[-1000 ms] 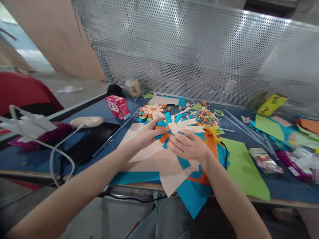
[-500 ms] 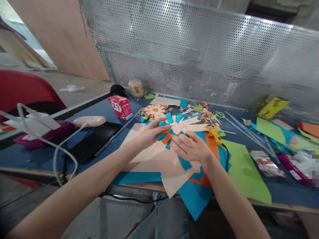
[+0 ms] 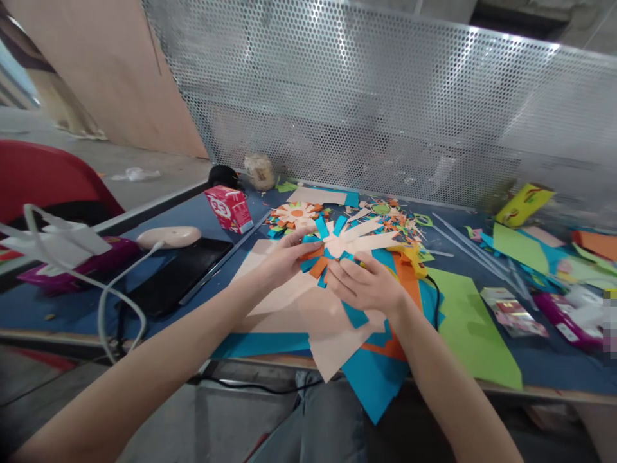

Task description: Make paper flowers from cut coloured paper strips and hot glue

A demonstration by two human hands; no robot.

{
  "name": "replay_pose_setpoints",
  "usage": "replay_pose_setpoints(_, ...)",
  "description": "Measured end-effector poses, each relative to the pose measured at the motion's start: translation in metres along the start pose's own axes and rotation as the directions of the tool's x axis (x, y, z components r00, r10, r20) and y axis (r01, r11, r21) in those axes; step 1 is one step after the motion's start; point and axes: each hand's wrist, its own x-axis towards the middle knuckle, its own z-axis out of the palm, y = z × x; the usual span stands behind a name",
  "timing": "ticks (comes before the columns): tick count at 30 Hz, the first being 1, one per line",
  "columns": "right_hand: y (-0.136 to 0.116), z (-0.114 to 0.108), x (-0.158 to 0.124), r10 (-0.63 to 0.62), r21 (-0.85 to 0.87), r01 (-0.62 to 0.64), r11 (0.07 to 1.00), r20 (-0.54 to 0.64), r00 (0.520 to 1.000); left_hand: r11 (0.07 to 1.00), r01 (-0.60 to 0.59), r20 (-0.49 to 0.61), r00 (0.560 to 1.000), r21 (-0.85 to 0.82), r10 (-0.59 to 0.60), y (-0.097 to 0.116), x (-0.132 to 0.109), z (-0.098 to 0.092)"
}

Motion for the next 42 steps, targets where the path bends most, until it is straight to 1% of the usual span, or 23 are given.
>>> replay_pose_setpoints(6, 0.0, -0.001, 0.0, 0.018, 0.026, -0.018, 0.999, -0.002, 1.0, 1.0, -0.02, 0.025, 0.999, 0.01, 0.02, 0.001, 0.002, -0.001)
replay_pose_setpoints(12, 0.002, -0.005, 0.004, 0.033, 0.079, -0.033, 0.996, 0.002, 0.999, 0.994, -0.062, 0.006, 0.998, 0.088, 0.061, -0.001, 0.004, -0.002)
replay_pose_setpoints(15, 0.001, -0.003, 0.0, 0.048, 0.119, -0.051, 0.992, 0.029, 0.998, 0.994, -0.059, -0.014, 0.998, 0.092, 0.061, -0.003, 0.005, -0.003)
replay_pose_setpoints(17, -0.001, 0.0, -0.004, 0.125, 0.174, -0.135, 0.976, 0.067, 0.99, 0.996, -0.054, -0.031, 0.998, 0.07, 0.056, -0.004, 0.006, -0.003)
replay_pose_setpoints(18, -0.002, 0.002, -0.006, 0.2, 0.223, -0.213, 0.951, 0.081, 0.976, 0.997, -0.048, -0.025, 0.998, 0.054, 0.05, -0.003, 0.006, -0.003)
replay_pose_setpoints(19, -0.003, 0.004, -0.007, 0.303, 0.283, -0.316, 0.905, 0.09, 0.949, 0.999, -0.029, -0.002, 1.0, 0.04, 0.029, -0.003, 0.006, -0.004)
replay_pose_setpoints(20, -0.004, 0.007, -0.008, 0.43, 0.349, -0.436, 0.83, 0.098, 0.897, 0.999, 0.002, 0.039, 0.999, 0.035, -0.004, -0.002, 0.006, -0.004)
replay_pose_setpoints(21, -0.004, 0.01, -0.008, 0.566, 0.415, -0.554, 0.722, 0.107, 0.818, 0.998, 0.036, 0.088, 0.995, 0.045, -0.04, -0.001, 0.006, -0.005)
replay_pose_setpoints(22, -0.004, 0.013, -0.008, 0.692, 0.478, -0.653, 0.588, 0.121, 0.712, 0.996, 0.056, 0.134, 0.989, 0.075, -0.066, -0.001, 0.006, -0.005)
replay_pose_setpoints(23, -0.004, 0.016, -0.008, 0.798, 0.534, -0.725, 0.435, 0.145, 0.585, 0.991, 0.052, 0.166, 0.984, 0.12, -0.071, -0.001, 0.005, -0.006)
replay_pose_setpoints(24, -0.003, 0.019, -0.008, 0.873, 0.581, -0.766, 0.277, 0.18, 0.453, 0.986, 0.018, 0.176, 0.983, 0.167, -0.047, -0.001, 0.005, -0.007)
replay_pose_setpoints(25, -0.001, 0.022, -0.008, 0.914, 0.621, -0.773, 0.127, 0.23, 0.335, 0.978, -0.037, 0.174, 0.985, 0.207, 0.001, -0.001, 0.005, -0.007)
replay_pose_setpoints(26, 0.0, 0.024, -0.008, 0.927, 0.656, -0.755, -0.006, 0.286, 0.241, 0.966, -0.1, 0.162, 0.985, 0.237, 0.062, -0.002, 0.005, -0.007)
replay_pose_setpoints(27, 0.001, 0.027, -0.008, 0.923, 0.68, -0.724, -0.118, 0.344, 0.173, 0.952, -0.158, 0.144, 0.982, 0.264, 0.123, -0.002, 0.005, -0.008)
replay_pose_setpoints(28, 0.003, 0.028, -0.008, 0.907, 0.694, -0.688, -0.212, 0.402, 0.126, 0.934, -0.209, 0.121, 0.976, 0.29, 0.181, -0.003, 0.005, -0.008)
replay_pose_setpoints(29, 0.004, 0.029, -0.007, 0.884, 0.701, -0.651, -0.291, 0.457, 0.096, 0.913, -0.255, 0.097, 0.967, 0.319, 0.236, -0.003, 0.005, -0.008)
replay_pose_setpoints(31, 0.004, 0.03, -0.006, 0.838, 0.698, -0.591, -0.404, 0.541, 0.067, 0.86, -0.327, 0.078, 0.943, 0.391, 0.323, -0.003, 0.005, -0.007)
replay_pose_setpoints(33, 0.002, 0.029, -0.004, 0.795, 0.677, -0.573, -0.462, 0.602, 0.071, 0.826, -0.359, 0.107, 0.931, 0.434, 0.349, -0.004, 0.005, -0.007)
replay_pose_setpoints(34, 0.001, 0.028, -0.003, 0.777, 0.664, -0.579, -0.473, 0.625, 0.082, 0.827, -0.353, 0.128, 0.935, 0.437, 0.331, -0.005, 0.005, -0.006)
replay_pose_setpoints(36, -0.002, 0.028, -0.001, 0.752, 0.641, -0.612, -0.464, 0.65, 0.11, 0.846, -0.308, 0.155, 0.951, 0.435, 0.267, -0.007, 0.004, -0.005)
replay_pose_setpoints(38, -0.003, 0.028, -0.001, 0.759, 0.631, -0.652, -0.42, 0.638, 0.13, 0.859, -0.256, 0.152, 0.966, 0.444, 0.21, -0.011, 0.004, -0.004)
replay_pose_setpoints(40, -0.001, 0.03, -0.004, 0.785, 0.641, -0.669, -0.376, 0.604, 0.137, 0.877, -0.212, 0.113, 0.977, 0.432, 0.181, -0.013, 0.006, -0.005)
replay_pose_setpoints(42, 0.005, 0.031, -0.008, 0.801, 0.652, -0.664, -0.366, 0.584, 0.132, 0.923, -0.182, 0.044, 0.983, 0.338, 0.178, -0.013, 0.011, -0.008)
